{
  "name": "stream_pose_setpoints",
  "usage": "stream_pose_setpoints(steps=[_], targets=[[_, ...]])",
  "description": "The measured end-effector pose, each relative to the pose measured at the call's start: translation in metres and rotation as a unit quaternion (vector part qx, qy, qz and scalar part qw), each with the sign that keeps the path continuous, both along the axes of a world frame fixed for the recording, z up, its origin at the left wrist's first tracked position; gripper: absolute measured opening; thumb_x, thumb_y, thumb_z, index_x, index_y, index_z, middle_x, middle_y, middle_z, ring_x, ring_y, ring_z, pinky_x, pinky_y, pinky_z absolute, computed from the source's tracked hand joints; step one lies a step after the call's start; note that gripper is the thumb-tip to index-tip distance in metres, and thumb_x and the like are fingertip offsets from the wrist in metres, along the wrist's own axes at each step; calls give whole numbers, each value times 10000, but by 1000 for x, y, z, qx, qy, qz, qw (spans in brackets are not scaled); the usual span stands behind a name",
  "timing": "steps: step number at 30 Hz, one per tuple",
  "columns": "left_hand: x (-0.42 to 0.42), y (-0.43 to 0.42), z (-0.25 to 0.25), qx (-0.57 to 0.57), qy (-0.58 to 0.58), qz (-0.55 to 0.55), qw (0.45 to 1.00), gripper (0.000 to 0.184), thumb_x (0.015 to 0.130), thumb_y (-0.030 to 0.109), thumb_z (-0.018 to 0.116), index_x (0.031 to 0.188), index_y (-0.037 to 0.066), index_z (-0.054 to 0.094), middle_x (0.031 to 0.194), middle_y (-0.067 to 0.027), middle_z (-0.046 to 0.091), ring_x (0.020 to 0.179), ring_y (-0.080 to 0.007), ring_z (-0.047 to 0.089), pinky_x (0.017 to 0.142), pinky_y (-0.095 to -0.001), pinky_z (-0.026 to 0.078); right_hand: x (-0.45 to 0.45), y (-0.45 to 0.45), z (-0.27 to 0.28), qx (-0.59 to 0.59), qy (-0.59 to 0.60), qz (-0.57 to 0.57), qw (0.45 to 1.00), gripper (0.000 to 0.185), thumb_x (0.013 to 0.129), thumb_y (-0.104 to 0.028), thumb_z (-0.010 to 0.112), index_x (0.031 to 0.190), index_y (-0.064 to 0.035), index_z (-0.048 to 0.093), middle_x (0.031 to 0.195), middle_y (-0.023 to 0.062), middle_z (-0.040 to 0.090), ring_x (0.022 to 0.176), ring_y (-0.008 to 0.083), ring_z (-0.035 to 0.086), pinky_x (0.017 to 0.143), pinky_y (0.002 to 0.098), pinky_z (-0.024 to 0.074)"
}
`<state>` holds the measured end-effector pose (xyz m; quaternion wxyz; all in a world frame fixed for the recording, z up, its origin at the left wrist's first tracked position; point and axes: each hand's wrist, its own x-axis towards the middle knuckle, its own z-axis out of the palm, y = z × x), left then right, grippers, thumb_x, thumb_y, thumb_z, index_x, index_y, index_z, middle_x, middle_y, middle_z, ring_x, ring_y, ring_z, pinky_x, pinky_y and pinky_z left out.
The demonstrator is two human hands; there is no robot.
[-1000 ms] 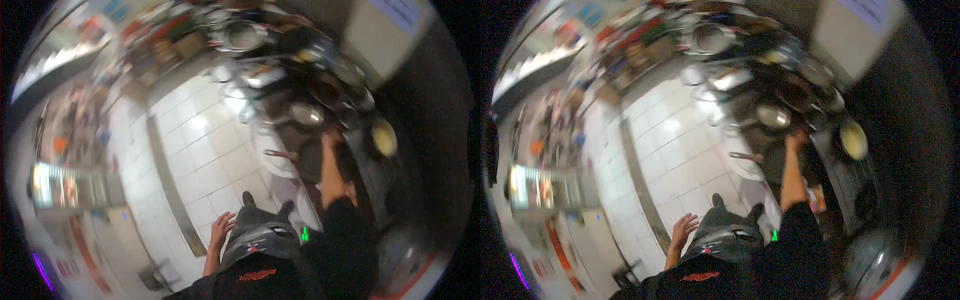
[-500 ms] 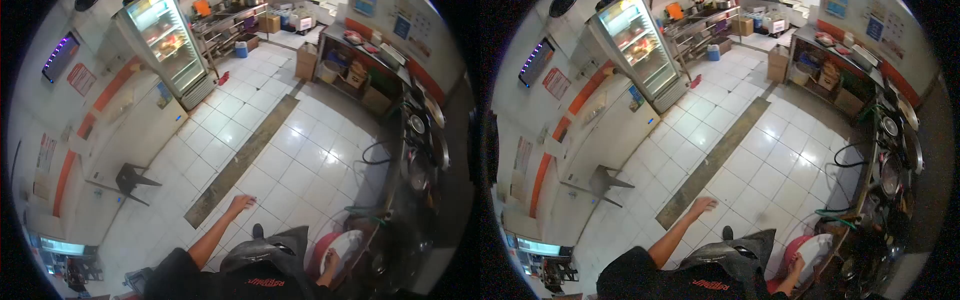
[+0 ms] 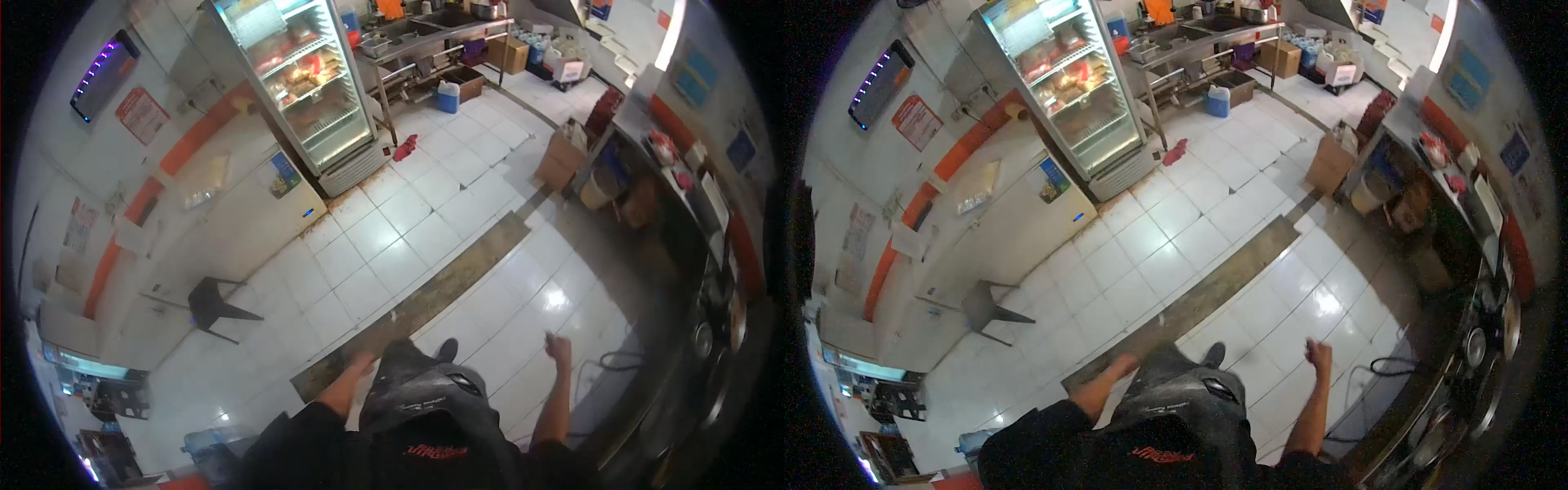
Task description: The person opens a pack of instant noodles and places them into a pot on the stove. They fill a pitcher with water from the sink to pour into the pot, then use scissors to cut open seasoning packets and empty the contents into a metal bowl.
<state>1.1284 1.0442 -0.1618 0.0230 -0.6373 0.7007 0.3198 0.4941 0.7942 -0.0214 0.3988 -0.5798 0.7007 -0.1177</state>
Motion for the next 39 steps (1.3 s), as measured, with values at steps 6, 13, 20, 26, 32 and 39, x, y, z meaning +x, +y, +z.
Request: stream_pose_setpoints(steps=[6,13,20,26,32,39], targets=[[20,72,94,310,258,785,470,216,891,217,533,824,15,493,746,-92,501,572,-200,418,524,-327,354,246,-370,78,-138,-220,65,963,385,873,-290,538,688,32,639,525,79,576,485,147,554,485,312,452],[81,-259,97,253,487,650,525,256,913,269,454,941,62,601,897,-121,593,770,-268,579,723,-407,448,304,-559,-71,-221,57,269,936,470,850,-405,512,571,-39,609,521,120,569,492,256,572,565,401,475],[133,-918,120,-54,395,436,806,291,898,282,489,903,26,627,722,-38,622,592,-106,549,496,-250,435,185,-500,-115,178,-286,-512,790,258,894,-204,480,711,-34,544,570,114,534,481,243,563,381,336,445],[112,-1226,176,-71,489,309,812,316,897,258,544,1115,32,583,908,-65,654,708,-109,586,590,-239,465,174,-594,-60,63,-262,-151,951,309,868,-113,502,569,-65,444,535,143,522,397,209,478,333,334,333],[168,-1262,94,58,400,465,787,315,851,298,593,1030,39,623,791,-42,618,682,-131,603,523,-271,478,247,-969,-82,120,-268,-391,873,368,905,-260,529,619,-29,548,516,99,525,384,224,514,344,346,393],[230,-1288,112,59,389,668,631,323,880,303,538,969,-2,593,862,-110,654,733,-211,630,585,-344,500,454,-1444,22,-28,-26,31,999,435,847,-376,513,690,-4,677,579,76,645,528,151,593,523,304,472]])
